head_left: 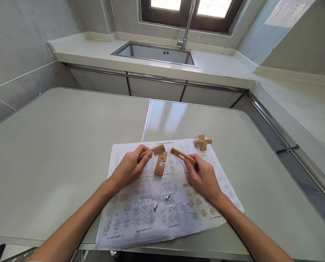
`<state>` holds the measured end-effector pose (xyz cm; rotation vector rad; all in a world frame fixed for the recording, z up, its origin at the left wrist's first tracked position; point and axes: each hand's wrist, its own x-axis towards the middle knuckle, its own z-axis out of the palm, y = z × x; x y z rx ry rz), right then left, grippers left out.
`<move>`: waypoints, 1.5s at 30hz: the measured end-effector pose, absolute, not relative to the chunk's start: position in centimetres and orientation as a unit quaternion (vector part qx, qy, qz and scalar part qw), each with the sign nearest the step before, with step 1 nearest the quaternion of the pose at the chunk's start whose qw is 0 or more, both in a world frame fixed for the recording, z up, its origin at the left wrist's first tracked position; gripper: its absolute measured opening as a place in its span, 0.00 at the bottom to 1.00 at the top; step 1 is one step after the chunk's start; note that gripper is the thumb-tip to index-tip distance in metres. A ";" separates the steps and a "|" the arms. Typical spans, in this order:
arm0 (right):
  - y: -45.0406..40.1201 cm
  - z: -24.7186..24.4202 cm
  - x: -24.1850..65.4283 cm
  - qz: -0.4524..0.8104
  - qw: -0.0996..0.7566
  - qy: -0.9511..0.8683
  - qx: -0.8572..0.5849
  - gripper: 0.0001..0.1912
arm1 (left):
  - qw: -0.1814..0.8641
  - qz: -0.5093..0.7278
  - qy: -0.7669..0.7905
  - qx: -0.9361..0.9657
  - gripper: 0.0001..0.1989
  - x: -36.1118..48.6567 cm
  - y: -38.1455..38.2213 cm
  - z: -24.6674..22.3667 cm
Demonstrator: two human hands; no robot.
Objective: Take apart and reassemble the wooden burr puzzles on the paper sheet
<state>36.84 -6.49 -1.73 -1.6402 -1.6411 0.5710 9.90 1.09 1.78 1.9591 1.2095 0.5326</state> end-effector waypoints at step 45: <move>-7.1 -1.9 36.4 0.059 0.391 -0.788 -0.471 0.34 | 0.616 0.180 0.322 0.696 0.17 12.4 -1.4 2.4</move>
